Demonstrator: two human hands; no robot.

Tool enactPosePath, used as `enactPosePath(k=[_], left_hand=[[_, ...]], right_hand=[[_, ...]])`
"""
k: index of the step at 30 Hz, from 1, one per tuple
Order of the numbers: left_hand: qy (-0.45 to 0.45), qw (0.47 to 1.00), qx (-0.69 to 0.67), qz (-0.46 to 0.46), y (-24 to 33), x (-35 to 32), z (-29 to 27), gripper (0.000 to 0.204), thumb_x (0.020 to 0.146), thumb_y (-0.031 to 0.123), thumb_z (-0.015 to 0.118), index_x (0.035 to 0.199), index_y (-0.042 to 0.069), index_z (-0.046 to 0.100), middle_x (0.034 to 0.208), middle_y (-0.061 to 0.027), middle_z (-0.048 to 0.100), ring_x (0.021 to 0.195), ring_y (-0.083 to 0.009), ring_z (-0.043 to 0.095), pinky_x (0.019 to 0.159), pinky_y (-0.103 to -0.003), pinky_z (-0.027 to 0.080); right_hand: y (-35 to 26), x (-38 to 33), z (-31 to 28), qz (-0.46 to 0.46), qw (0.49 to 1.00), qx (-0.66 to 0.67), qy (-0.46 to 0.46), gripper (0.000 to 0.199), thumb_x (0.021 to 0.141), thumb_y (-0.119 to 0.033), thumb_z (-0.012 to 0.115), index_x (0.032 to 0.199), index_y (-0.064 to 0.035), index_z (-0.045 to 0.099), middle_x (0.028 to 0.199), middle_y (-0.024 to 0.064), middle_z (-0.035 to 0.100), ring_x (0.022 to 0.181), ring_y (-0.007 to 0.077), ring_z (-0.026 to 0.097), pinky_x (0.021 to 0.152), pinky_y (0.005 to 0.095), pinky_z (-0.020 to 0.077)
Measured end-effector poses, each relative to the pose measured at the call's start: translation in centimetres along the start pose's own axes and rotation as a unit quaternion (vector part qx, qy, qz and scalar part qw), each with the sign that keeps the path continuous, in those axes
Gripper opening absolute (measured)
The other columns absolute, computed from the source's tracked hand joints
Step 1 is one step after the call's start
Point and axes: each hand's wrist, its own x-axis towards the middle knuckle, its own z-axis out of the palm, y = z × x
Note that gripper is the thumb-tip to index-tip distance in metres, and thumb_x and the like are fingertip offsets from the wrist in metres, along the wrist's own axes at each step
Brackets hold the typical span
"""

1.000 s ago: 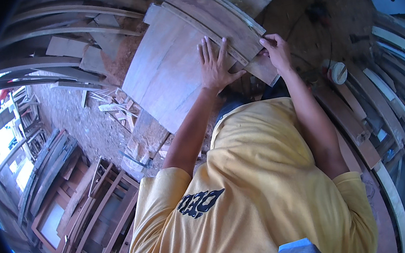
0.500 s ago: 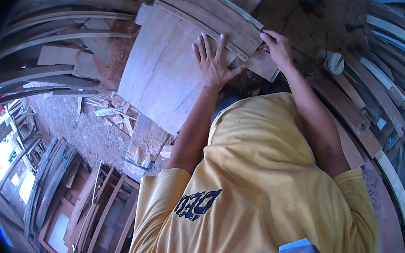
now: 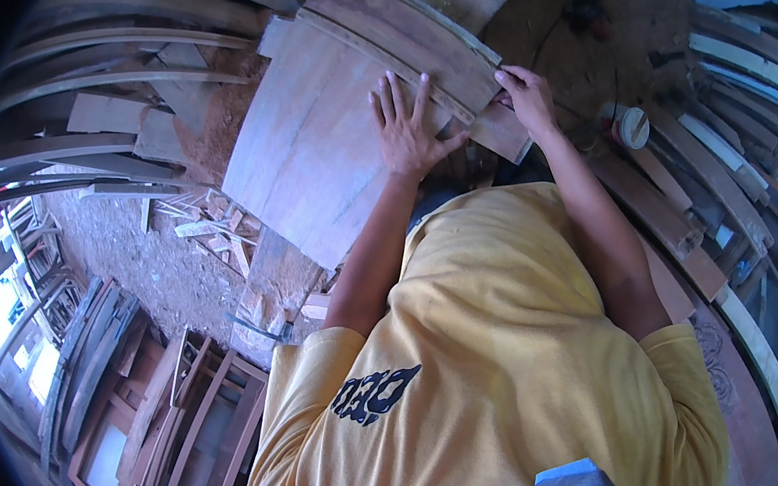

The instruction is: The person measures and marks a wooden board using a tape measure, a square ruler, and a pencil, cuts the board with a circular saw, and smooths its edge using an electric planer.

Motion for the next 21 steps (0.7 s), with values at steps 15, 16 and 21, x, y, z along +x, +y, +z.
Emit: enactPosePath(k=[15,16,21], left_hand=[[-0.002,1.0,0.004,0.003,0.0,0.03,0.05,0.124,0.066,0.084,0.068,0.163,0.017,0.031,0.163,-0.0352,0.024,0.155,-0.049,0.018,0.126,-0.059,0.01],[-0.002,1.0,0.003,0.003,-0.01,0.04,0.06,0.124,0.066,0.084,0.068,0.163,0.017,0.031,0.163,-0.0352,0.024,0.155,-0.049,0.018,0.126,-0.059,0.01],[-0.009,1.0,0.0,0.001,0.0,0.01,-0.22,0.122,0.067,0.083,0.068,0.163,0.017,0.031,0.164,-0.035,0.024,0.155,-0.0483,0.018,0.127,-0.059,0.009]], right_hand=[[-0.77,-0.07,-0.27,-0.013,1.0,-0.015,-0.015,0.034,0.098,-0.021,0.073,0.121,0.0038,0.072,0.097,0.0096,0.076,0.073,0.0126,0.071,0.066,0.0265,0.0583],[-0.8,-0.04,-0.31,-0.01,1.0,-0.015,-0.018,0.034,0.098,-0.021,0.073,0.121,0.004,0.072,0.097,0.0095,0.076,0.074,0.0123,0.071,0.066,0.0264,0.0584],[-0.56,0.01,-0.35,-0.013,0.999,-0.039,-0.008,0.036,0.098,-0.023,0.073,0.122,0.0037,0.072,0.097,0.0087,0.076,0.075,0.0113,0.07,0.067,0.0263,0.0583]])
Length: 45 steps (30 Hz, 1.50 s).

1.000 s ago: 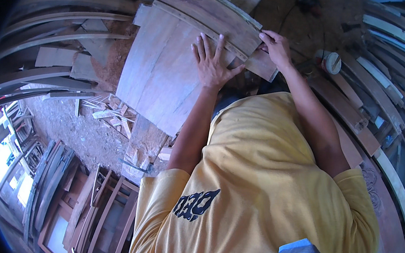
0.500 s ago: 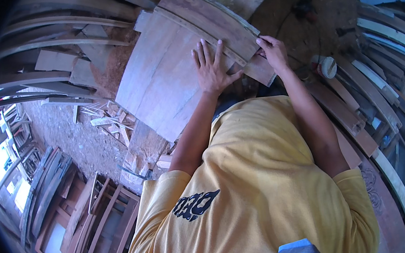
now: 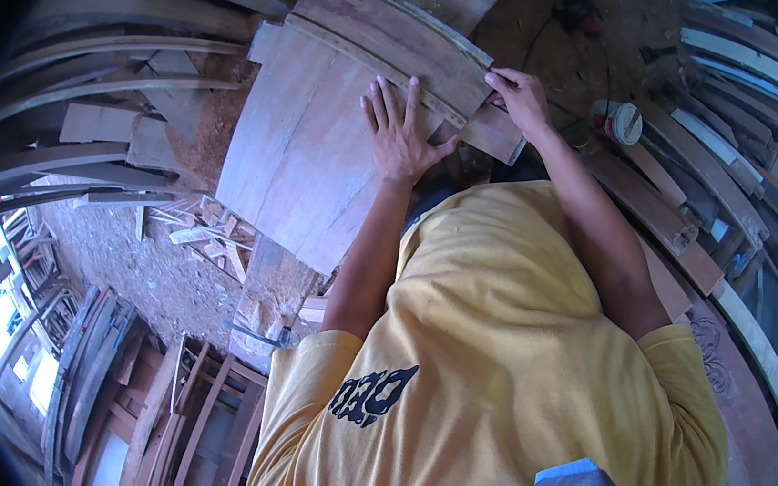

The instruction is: The person measures and marks a wooden board using a tape measure, a square ruler, and a pencil, cuts the board with a circular saw, and smooths its edge using an electric planer.

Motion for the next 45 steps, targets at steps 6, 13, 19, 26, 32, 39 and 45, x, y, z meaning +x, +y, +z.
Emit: enactPosePath(k=[6,13,19,26,32,39,45], left_hand=[[-0.003,1.0,0.005,-0.002,0.0,0.0,0.0,0.121,0.069,0.086,0.065,0.163,0.018,0.032,0.164,-0.0342,0.024,0.156,-0.047,0.017,0.127,-0.058,0.009],[0.006,1.0,0.005,-0.002,-0.2,0.1,-0.1,0.118,0.072,0.086,0.063,0.163,0.017,0.032,0.164,-0.034,0.025,0.155,-0.0467,0.019,0.127,-0.058,0.01],[0.041,0.996,-0.054,-0.063,-2.4,0.7,2.3,0.107,0.083,0.079,0.06,0.163,0.013,0.031,0.168,-0.0278,0.021,0.157,-0.0451,0.015,0.128,-0.055,0.009],[0.029,0.994,0.004,-0.105,-3.8,5.0,0.7,0.114,0.08,0.082,0.061,0.165,0.014,0.025,0.173,-0.0084,0.019,0.157,-0.0439,0.013,0.124,-0.066,0.004],[-0.074,0.98,-0.002,-0.185,-3.6,6.6,-2.3,0.139,0.063,0.081,0.079,0.165,0.009,0.017,0.173,-0.0083,0.016,0.156,-0.0446,0.014,0.124,-0.066,0.009],[-0.085,0.987,-0.078,-0.11,-4.3,8.6,-1.3,0.137,0.061,0.065,0.09,0.163,0.004,0.022,0.17,-0.0175,0.023,0.151,-0.0446,0.027,0.124,-0.059,0.018],[-0.173,0.96,-0.043,-0.216,-4.7,7.9,-4.2,0.146,0.057,0.039,0.1,0.164,0.007,0.006,0.171,-0.0231,0.01,0.153,-0.0428,0.019,0.126,-0.055,0.019]], right_hand=[[0.2,-0.1,0.2,-0.002,1.0,0.016,0.004,0.037,0.099,-0.025,0.072,0.122,0.0039,0.072,0.096,0.009,0.076,0.075,0.0111,0.07,0.066,0.0261,0.0581],[0.2,0.2,0.3,-0.016,1.0,-0.003,0.002,0.034,0.099,-0.024,0.072,0.12,0.003,0.072,0.095,0.0078,0.075,0.072,0.0106,0.069,0.065,0.0253,0.0572],[-0.5,-0.2,0.7,0.019,1.0,-0.006,0.011,0.032,0.098,-0.024,0.073,0.121,-0.001,0.07,0.096,0.0028,0.071,0.07,0.0079,0.064,0.064,0.0237,0.0532],[0.5,0.0,-0.5,0.024,0.999,-0.035,0.012,0.037,0.099,-0.028,0.072,0.126,-0.0018,0.068,0.099,0.0034,0.071,0.075,0.0087,0.068,0.066,0.0236,0.0524],[0.3,0.3,-5.4,0.019,0.997,0.079,0.02,0.04,0.102,-0.025,0.068,0.132,0.0007,0.063,0.102,0.0073,0.073,0.079,0.0116,0.068,0.074,0.0251,0.0551],[16.4,9.4,-18.7,0.134,0.988,-0.009,0.074,0.036,0.103,-0.028,0.065,0.128,-0.0024,0.067,0.11,0.0109,0.075,0.1,0.0196,0.072,0.086,0.0327,0.0559],[26.1,24.6,-21.9,0.1,0.931,-0.35,-0.018,0.041,0.096,-0.031,0.066,0.12,0.0016,0.069,0.116,0.0284,0.07,0.113,0.0436,0.066,0.097,0.051,0.0516]])
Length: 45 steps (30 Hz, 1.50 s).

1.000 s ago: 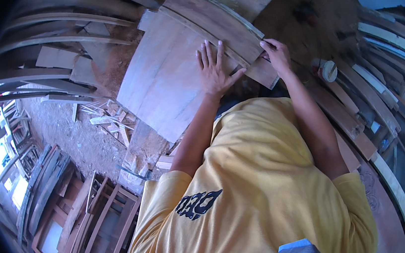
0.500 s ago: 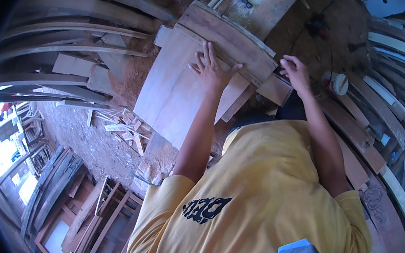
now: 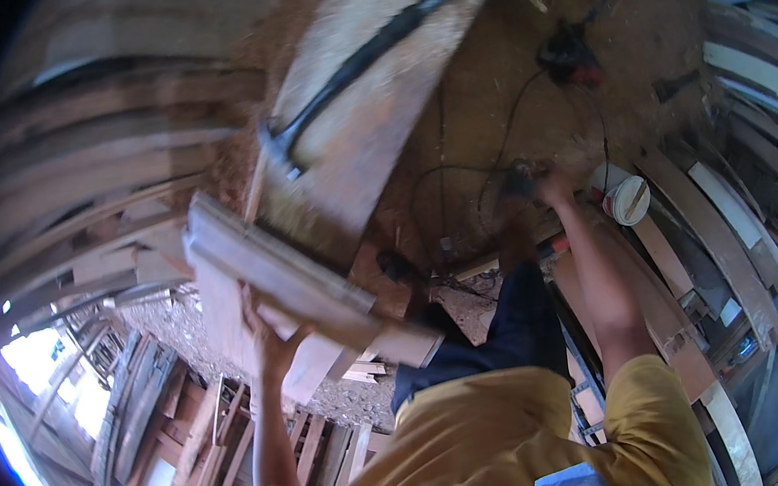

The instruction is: The person measures and marks a wooden board using a tape measure, a square ruler, and a pencil, cuts the board with a circular saw, and smooths its edge using an electric planer.

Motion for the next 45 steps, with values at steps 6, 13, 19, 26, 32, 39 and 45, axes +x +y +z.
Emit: enactPosePath(k=[6,13,19,26,32,39,45], left_hand=[[-0.088,0.992,-0.032,-0.083,-2.3,0.3,0.4,0.162,0.05,0.051,0.099,0.166,0.019,-0.009,0.173,-0.0113,-0.01,0.159,-0.0341,0.007,0.126,-0.06,0.017],[-0.076,0.969,-0.145,-0.187,3.1,-0.9,0.1,0.162,0.055,0.053,0.098,0.164,0.024,-0.018,0.173,-0.0115,-0.012,0.159,-0.0341,0.008,0.127,-0.057,0.018],[-0.108,0.977,0.083,-0.166,0.1,-1.1,-2.5,0.157,0.053,0.055,0.099,0.165,0.014,-0.003,0.172,-0.0227,-0.005,0.159,-0.041,0.003,0.128,-0.057,0.012],[0.008,0.996,0.08,-0.046,1.6,-0.9,-1.2,0.152,0.051,0.074,0.09,0.166,0.022,0.004,0.174,-0.013,-0.004,0.157,-0.0441,0.006,0.128,-0.061,0.019],[0.095,0.995,-0.006,0.018,-1.3,-1.3,3.3,0.14,0.059,0.085,0.077,0.167,0.02,0.016,0.174,-0.0137,0.008,0.157,-0.0446,0.007,0.128,-0.062,0.013],[0.194,0.978,-0.015,0.068,-2.0,-0.4,6.0,0.124,0.067,0.081,0.077,0.163,0.021,0.027,0.172,-0.0147,0.018,0.157,-0.0463,0.009,0.126,-0.062,0.004],[0.24,0.967,0.036,0.079,-2.1,-0.4,6.0,0.114,0.073,0.085,0.067,0.162,0.021,0.034,0.169,-0.0117,0.028,0.156,-0.0428,0.017,0.127,-0.059,0.007]], right_hand=[[10.5,22.4,-0.5,-0.184,0.871,-0.451,0.057,0.042,0.103,-0.027,0.05,0.138,-0.0064,0.061,0.134,0.0175,0.064,0.128,0.038,0.058,0.106,0.0504,0.0455],[14.2,38.9,3.2,-0.059,0.871,-0.477,-0.106,0.053,0.101,-0.036,0.048,0.146,-0.0067,0.053,0.144,0.0213,0.056,0.135,0.037,0.051,0.116,0.0482,0.0345],[18.3,39.7,-9.8,-0.192,0.822,-0.528,-0.096,0.064,0.096,-0.043,0.061,0.15,-0.0103,0.049,0.137,0.0227,0.061,0.126,0.0407,0.058,0.108,0.0482,0.0439],[5.5,16.4,-23.7,-0.176,0.905,-0.364,-0.132,0.077,0.094,-0.055,0.067,0.146,-0.0001,0.054,0.133,0.0304,0.063,0.126,0.0456,0.059,0.106,0.0491,0.0472],[8.7,-9.5,-22.9,0.058,0.955,0.289,-0.016,0.035,0.092,-0.002,0.066,0.126,-0.0031,0.056,0.073,0.005,0.062,0.052,0.0126,0.056,0.044,0.0275,0.0428],[1.2,-27.5,-15.2,0.05,0.879,0.46,0.115,0.028,0.094,0.001,0.066,0.122,-0.005,0.068,0.077,0.0015,0.062,0.056,0.0061,0.049,0.046,0.0231,0.0389],[-6.7,-39.0,-12.8,-0.067,0.902,0.365,0.222,0.028,0.096,-0.005,0.07,0.123,0.0013,0.069,0.081,-0.0005,0.06,0.061,0.0059,0.047,0.052,0.0236,0.0387]])
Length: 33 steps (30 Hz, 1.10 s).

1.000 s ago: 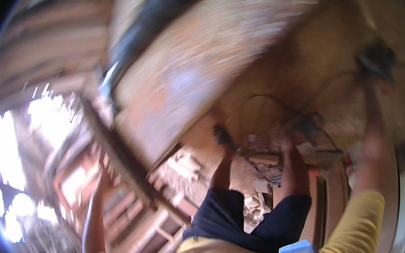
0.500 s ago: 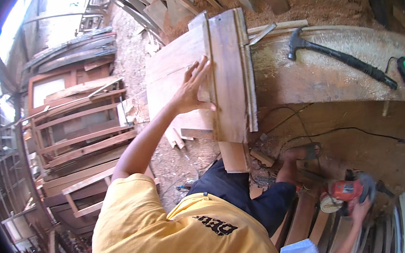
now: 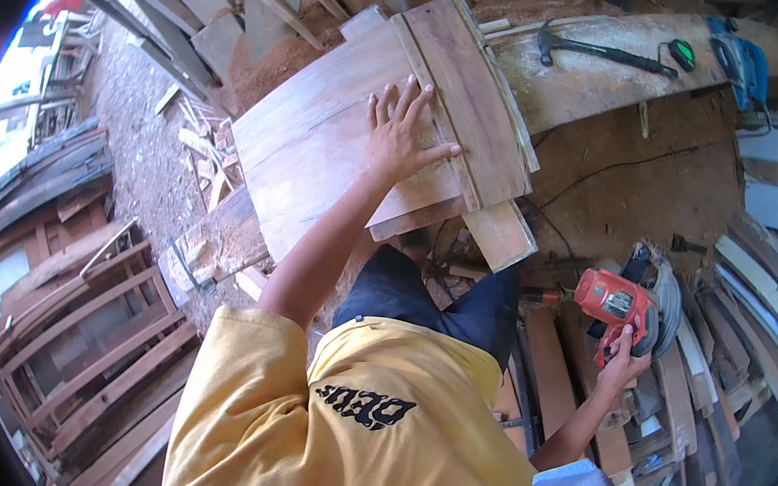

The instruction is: The person measures and marks a wooden board using a tape measure, a square ruler, and a pencil, cuts the board with a circular saw, and smooths its edge using an electric planer.

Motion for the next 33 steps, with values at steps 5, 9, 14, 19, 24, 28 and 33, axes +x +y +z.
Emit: enactPosePath(k=[5,9,14,19,24,28,33], left_hand=[[0.033,0.999,0.013,0.015,-0.2,-0.6,0.3,0.104,0.081,0.084,0.058,0.163,0.023,0.033,0.17,-0.01,0.028,0.156,-0.0406,0.019,0.128,-0.054,0.008],[0.039,0.999,0.008,0.01,-0.6,-0.6,0.9,0.081,0.095,0.07,0.051,0.162,0.026,0.035,0.167,-0.008,0.034,0.154,-0.0403,0.022,0.129,-0.052,0.009],[0.07,0.997,0.0,0.013,-0.7,-0.3,0.8,0.079,0.096,0.069,0.052,0.16,0.027,0.037,0.166,-0.0078,0.037,0.153,-0.0402,0.025,0.128,-0.053,0.012],[0.073,0.997,-0.003,0.007,-0.5,-0.5,1.1,0.079,0.095,0.071,0.051,0.161,0.029,0.037,0.166,-0.0069,0.036,0.154,-0.0387,0.025,0.128,-0.053,0.012],[0.085,0.996,0.016,0.003,-0.9,-0.6,1.3,0.08,0.094,0.076,0.047,0.16,0.031,0.037,0.166,-0.0036,0.037,0.154,-0.0363,0.025,0.129,-0.053,0.01],[0.101,0.995,-0.009,-0.001,-0.1,-0.7,1.2,0.084,0.091,0.08,0.048,0.16,0.032,0.039,0.165,-0.0023,0.039,0.153,-0.036,0.027,0.129,-0.052,0.009],[0.078,0.997,-0.008,0.007,-1.2,-0.5,0.9,0.09,0.088,0.084,0.048,0.16,0.03,0.038,0.166,-0.005,0.037,0.154,-0.0367,0.025,0.128,-0.052,0.008]], right_hand=[[-8.3,-7.7,3.1,-0.084,0.988,-0.123,-0.049,0.033,0.096,-0.015,0.074,0.121,0.0051,0.069,0.094,0.0068,0.072,0.072,0.0134,0.065,0.066,0.0285,0.0517],[-11.5,-9.4,7.3,-0.208,0.953,-0.188,-0.114,0.033,0.096,-0.018,0.075,0.116,0.0064,0.068,0.096,0.0079,0.072,0.081,0.0158,0.067,0.072,0.0325,0.0554],[-13.1,-9.9,13.7,-0.216,0.934,-0.212,-0.188,0.026,0.09,-0.016,0.078,0.104,0.0032,0.067,0.086,0.0199,0.07,0.08,0.0385,0.072,0.072,0.043,0.054],[-13.1,-10.4,15.8,-0.249,0.914,-0.236,-0.216,0.025,0.089,-0.014,0.078,0.102,0.003,0.066,0.086,0.0229,0.069,0.081,0.0453,0.07,0.071,0.0457,0.0541],[-13.9,-11.3,17.0,-0.198,0.915,-0.228,-0.268,0.024,0.089,-0.012,0.077,0.104,0.0028,0.066,0.086,0.0235,0.07,0.085,0.0444,0.072,0.07,0.0452,0.0547],[-13.3,-11.3,16.9,-0.22,0.913,-0.237,-0.249,0.022,0.088,-0.01,0.077,0.104,0.0022,0.067,0.085,0.0219,0.07,0.081,0.0434,0.072,0.069,0.0448,0.0545],[-12.5,-11.5,15.6,-0.247,0.906,-0.267,-0.214,0.023,0.086,-0.01,0.078,0.103,0.0025,0.067,0.084,0.0197,0.07,0.078,0.0416,0.072,0.069,0.0439,0.0545]])
